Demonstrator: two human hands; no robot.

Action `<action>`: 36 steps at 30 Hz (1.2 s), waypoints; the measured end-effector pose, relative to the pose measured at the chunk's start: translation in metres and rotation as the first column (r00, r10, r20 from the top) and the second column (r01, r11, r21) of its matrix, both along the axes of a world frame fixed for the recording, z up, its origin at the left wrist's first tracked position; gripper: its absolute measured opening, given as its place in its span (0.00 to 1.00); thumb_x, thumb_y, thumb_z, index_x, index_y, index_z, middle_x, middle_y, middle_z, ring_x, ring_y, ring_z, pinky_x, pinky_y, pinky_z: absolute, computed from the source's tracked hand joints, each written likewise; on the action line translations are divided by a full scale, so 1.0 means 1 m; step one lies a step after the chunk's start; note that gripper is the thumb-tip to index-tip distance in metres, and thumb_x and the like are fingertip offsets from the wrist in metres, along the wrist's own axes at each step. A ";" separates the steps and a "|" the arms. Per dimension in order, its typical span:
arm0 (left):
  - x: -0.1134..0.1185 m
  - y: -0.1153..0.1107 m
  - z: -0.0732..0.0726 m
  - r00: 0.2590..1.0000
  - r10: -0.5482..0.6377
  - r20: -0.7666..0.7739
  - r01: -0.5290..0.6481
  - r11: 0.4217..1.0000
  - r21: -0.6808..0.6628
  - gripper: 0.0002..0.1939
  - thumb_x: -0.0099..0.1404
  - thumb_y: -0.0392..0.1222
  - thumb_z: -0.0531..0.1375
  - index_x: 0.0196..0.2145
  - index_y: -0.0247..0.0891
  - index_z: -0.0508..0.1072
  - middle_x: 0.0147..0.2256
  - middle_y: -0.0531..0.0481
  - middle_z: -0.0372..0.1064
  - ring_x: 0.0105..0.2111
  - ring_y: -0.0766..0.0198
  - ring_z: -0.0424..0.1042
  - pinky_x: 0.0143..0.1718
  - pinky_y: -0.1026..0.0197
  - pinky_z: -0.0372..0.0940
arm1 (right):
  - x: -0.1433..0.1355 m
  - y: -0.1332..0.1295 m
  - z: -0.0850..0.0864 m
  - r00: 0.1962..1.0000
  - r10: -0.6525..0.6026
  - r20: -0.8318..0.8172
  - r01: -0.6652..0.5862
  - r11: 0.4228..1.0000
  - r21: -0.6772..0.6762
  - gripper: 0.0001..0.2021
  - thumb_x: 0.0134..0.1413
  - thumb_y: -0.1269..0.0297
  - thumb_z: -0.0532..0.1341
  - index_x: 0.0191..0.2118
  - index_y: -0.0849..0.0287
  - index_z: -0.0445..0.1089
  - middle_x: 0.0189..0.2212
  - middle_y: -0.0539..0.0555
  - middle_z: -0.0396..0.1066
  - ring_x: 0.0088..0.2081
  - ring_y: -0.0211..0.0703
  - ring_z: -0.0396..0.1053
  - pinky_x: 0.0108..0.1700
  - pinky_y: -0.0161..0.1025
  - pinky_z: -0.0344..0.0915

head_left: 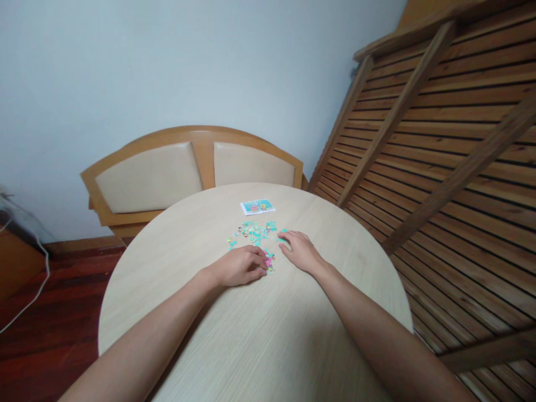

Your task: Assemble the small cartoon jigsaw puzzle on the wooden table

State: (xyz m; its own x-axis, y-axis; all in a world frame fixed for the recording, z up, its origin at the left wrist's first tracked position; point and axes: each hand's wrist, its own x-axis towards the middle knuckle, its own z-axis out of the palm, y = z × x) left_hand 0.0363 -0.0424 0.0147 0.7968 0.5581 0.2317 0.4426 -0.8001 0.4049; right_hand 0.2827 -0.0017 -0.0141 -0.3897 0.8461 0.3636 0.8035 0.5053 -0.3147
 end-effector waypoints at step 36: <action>0.002 0.002 -0.004 1.000 0.008 0.014 -0.008 1.000 0.003 0.09 0.68 0.41 0.60 0.42 0.39 0.79 0.46 0.44 0.73 0.48 0.58 0.73 0.52 0.58 0.66 | -0.005 0.011 -0.011 0.986 0.147 -0.078 -0.144 0.989 0.041 0.10 0.62 0.69 0.60 0.47 0.53 0.74 0.47 0.53 0.76 0.51 0.47 0.69 0.55 0.48 0.61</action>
